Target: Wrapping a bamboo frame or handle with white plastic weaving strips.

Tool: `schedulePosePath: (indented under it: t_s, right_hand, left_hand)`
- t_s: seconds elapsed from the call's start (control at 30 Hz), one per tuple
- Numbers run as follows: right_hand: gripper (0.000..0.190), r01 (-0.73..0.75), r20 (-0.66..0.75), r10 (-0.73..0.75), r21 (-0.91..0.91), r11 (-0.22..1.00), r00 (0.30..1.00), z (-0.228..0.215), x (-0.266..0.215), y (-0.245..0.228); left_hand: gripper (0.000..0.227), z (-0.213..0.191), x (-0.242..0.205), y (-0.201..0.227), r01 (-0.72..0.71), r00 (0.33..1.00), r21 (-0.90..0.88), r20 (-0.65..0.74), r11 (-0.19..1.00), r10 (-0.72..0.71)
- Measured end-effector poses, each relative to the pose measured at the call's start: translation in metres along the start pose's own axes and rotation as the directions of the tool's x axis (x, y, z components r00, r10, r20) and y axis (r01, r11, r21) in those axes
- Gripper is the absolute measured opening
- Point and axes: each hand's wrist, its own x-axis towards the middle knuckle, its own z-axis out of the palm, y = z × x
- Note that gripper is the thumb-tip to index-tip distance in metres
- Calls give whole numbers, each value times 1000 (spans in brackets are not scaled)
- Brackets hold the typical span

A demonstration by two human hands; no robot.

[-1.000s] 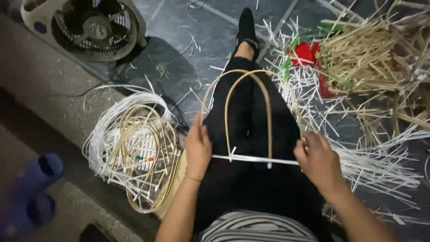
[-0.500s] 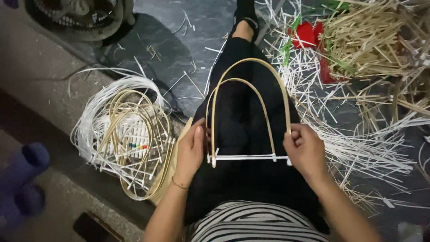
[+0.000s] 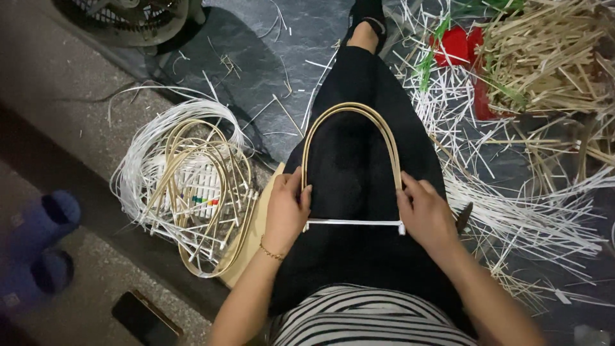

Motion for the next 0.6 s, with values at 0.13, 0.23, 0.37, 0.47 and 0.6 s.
schedulePosePath:
  t_s: [0.13, 0.23, 0.37, 0.47, 0.6]
  right_hand:
    - [41, 25, -28, -24, 25, 999, 999, 3, 0, 4]
    - [42, -9, 23, 9, -28, 1000, 1000, 1, 2, -1]
    - [45, -88, 86, 89, -18, 996, 992, 3, 5, -1]
    - [45, -96, 75, 98, -22, 995, 992, 3, 7, 0]
    - [43, -105, 78, 108, -47, 993, 991, -2, 11, -7]
  left_hand:
    - [40, 10, 0, -11, -87, 995, 45, -43, 995, 89]
    - [40, 12, 1, -11, 42, 999, 63, 18, 997, -43]
    - [39, 9, 2, -4, 29, 999, 58, 25, 998, -31]
    - [37, 7, 5, 1, 59, 997, 69, 51, 996, -63]
    - [36, 16, 5, -9, -1, 1000, 110, 23, 994, -2]
